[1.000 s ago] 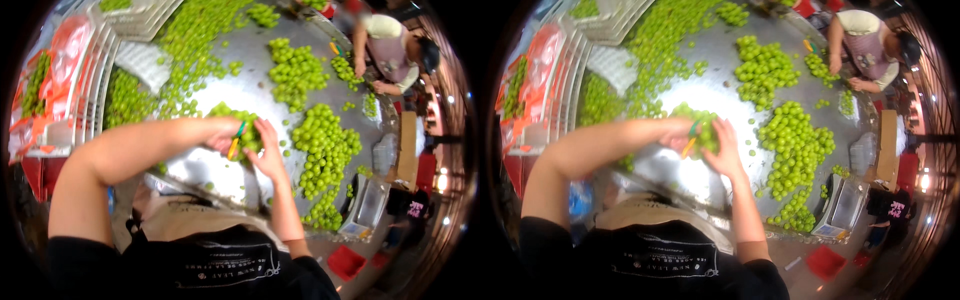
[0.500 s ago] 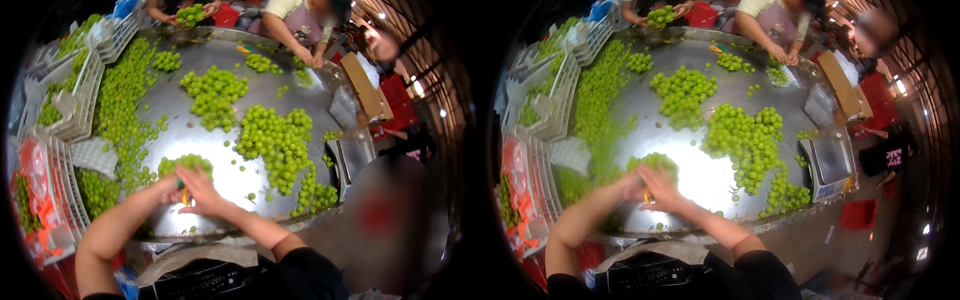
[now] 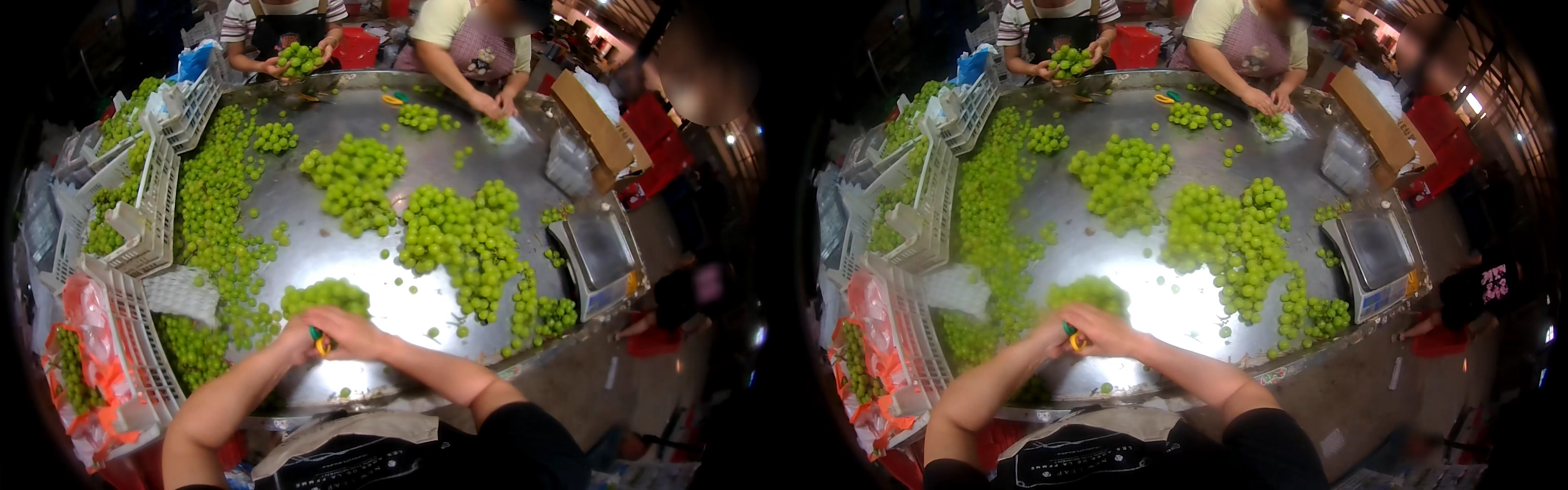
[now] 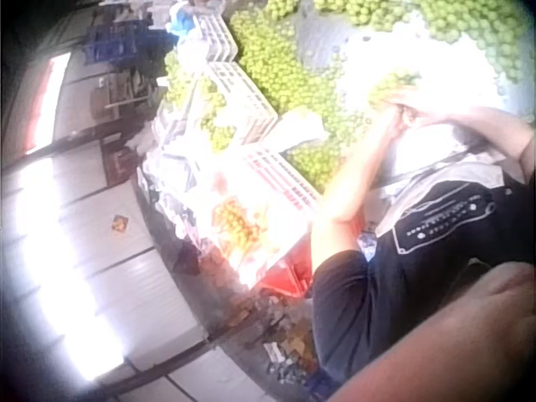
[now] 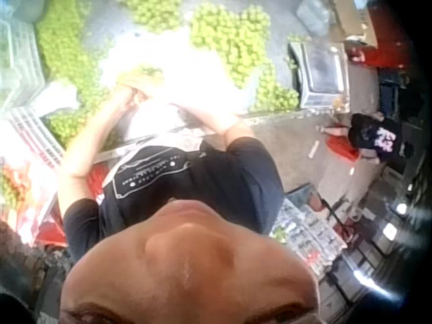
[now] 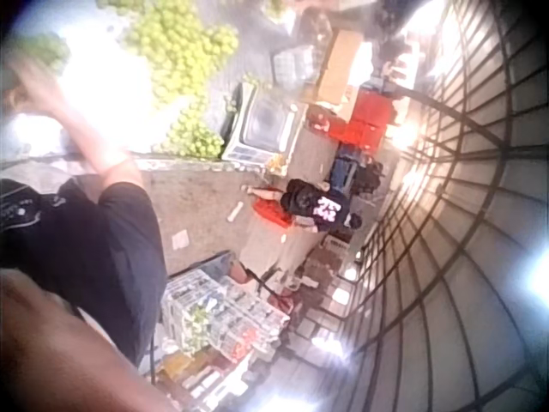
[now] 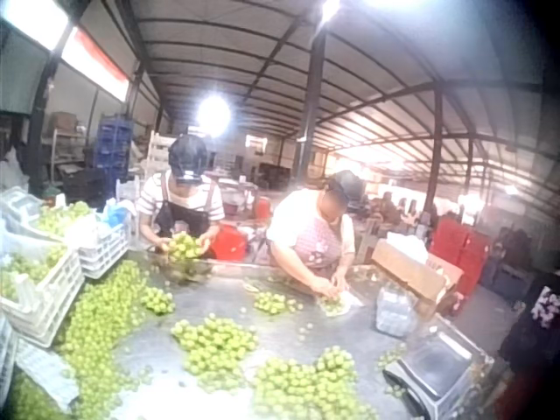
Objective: The person sorts clusters of green grapes at a metal table, using scissors to trim the stems and removing individual grapes by hand before placing the clusters into white plastic bins.
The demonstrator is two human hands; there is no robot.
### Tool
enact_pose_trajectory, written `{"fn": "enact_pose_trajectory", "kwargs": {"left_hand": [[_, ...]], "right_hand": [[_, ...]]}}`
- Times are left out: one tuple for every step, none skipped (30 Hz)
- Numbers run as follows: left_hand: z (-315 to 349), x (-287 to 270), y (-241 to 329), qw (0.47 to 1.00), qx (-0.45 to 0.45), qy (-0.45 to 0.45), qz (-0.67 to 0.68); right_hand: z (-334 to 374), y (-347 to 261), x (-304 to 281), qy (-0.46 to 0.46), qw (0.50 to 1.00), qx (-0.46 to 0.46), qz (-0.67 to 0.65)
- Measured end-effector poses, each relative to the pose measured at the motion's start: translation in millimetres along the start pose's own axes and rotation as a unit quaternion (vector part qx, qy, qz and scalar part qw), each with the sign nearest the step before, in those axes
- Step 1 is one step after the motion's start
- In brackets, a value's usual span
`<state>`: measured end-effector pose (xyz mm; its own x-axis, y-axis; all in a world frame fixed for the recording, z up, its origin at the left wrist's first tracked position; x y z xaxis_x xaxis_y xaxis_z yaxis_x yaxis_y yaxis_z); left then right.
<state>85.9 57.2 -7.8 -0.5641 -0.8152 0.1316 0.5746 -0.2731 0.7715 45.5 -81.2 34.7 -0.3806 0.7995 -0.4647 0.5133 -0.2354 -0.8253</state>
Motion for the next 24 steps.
{"fn": "enact_pose_trajectory", "kwargs": {"left_hand": [[2.7,3.7,-0.8,0.998,-0.051,0.025,0.041],[9.2,9.0,5.5,0.99,-0.101,0.051,0.083],[10.9,10.5,8.0,0.991,-0.09,0.032,0.093],[10.5,10.7,11.1,0.992,-0.078,0.014,0.103],[17.3,7.9,6.7,0.99,-0.075,0.004,0.122],[28.8,-0.5,4.3,0.993,-0.079,-0.012,0.082],[44.4,-1.8,11.8,0.995,-0.058,-0.055,0.058],[64.4,-2.5,23.8,0.996,-0.015,-0.09,-0.022],[85.1,-0.2,31.0,0.999,-0.003,-0.05,-0.021],[101.3,-1.4,26.2,0.999,0.026,-0.039,-0.025],[114.0,-4.9,22.5,0.997,0.056,-0.024,-0.036],[121.8,-5.5,19.0,0.997,0.055,-0.012,-0.044],[128.5,-3.2,15.7,0.997,0.054,-0.001,-0.054],[133.0,3.5,13.8,0.996,0.054,0.005,-0.064],[134.7,10.6,14.4,0.997,0.044,-0.014,-0.06],[133.4,17.4,17.5,0.997,0.035,-0.035,-0.057],[130.0,24.1,19.5,0.996,0.03,-0.058,-0.055],[119.8,29.3,13.6,0.996,-0.018,-0.071,-0.049],[114.9,35.8,13.2,0.995,-0.021,-0.087,-0.041],[110.4,43.1,18.0,0.994,-0.022,-0.101,-0.035],[106.2,48.6,21.3,0.993,-0.024,-0.116,-0.03],[99.6,52.2,18.6,0.989,-0.032,-0.141,-0.005],[90.6,55.3,13.3,0.989,-0.043,-0.14,-0.007],[81.2,58.0,7.2,0.989,-0.054,-0.137,-0.008]], "right_hand": [[2.2,3.4,1.9,0.006,1.0,-0.016,0.009],[2.8,3.7,2.1,0.001,1.0,-0.004,0.003],[2.8,2.3,3.2,-0.008,1.0,0.007,-0.004],[1.9,0.4,2.9,-0.017,1.0,0.019,-0.012],[-2.2,-14.1,-4.6,-0.039,0.999,0.027,0.022],[-3.6,-24.9,-17.3,-0.063,0.996,0.035,0.047],[8.1,-23.4,-24.3,-0.011,0.997,0.052,0.056],[20.2,-21.5,-40.5,0.042,0.993,0.103,0.038],[27.1,-25.4,-56.2,0.106,0.97,0.213,0.042],[47.6,0.1,-64.2,0.213,0.951,0.22,-0.034],[59.5,13.3,-71.3,0.24,0.943,0.22,0.063],[68.9,14.9,-75.6,0.213,0.925,0.311,0.044],[74.7,26.1,-70.6,0.221,0.931,0.291,0.028],[79.8,28.5,-64.3,0.211,0.926,0.312,0.003],[81.1,32.4,-59.5,0.196,0.924,0.329,-0.024],[80.5,33.2,-55.3,0.188,0.921,0.34,-0.015],[78.9,30.0,-52.6,0.182,0.919,0.35,-0.003],[78.3,28.9,-50.8,0.178,0.916,0.359,0.011],[80.4,30.5,-48.9,0.173,0.917,0.36,0.027],[80.2,31.9,-48.4,0.17,0.917,0.358,0.043],[79.5,31.9,-48.0,0.166,0.917,0.357,0.058],[78.7,30.8,-47.2,0.164,0.916,0.365,0.04],[79.8,31.1,-47.0,0.161,0.912,0.376,0.03],[80.4,32.5,-47.0,0.159,0.909,0.386,0.019]]}}
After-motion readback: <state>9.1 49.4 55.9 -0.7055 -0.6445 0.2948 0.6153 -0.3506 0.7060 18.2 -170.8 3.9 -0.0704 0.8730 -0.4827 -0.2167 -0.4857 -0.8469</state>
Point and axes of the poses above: each hand's wrist, its own z-axis away from the middle knuckle, its own x-axis out of the palm, y = z × x, the point moved 2 cm from there along -z, towards the middle knuckle, and after that the axes turned 7 degrees about -z, right-handed, at the moved point
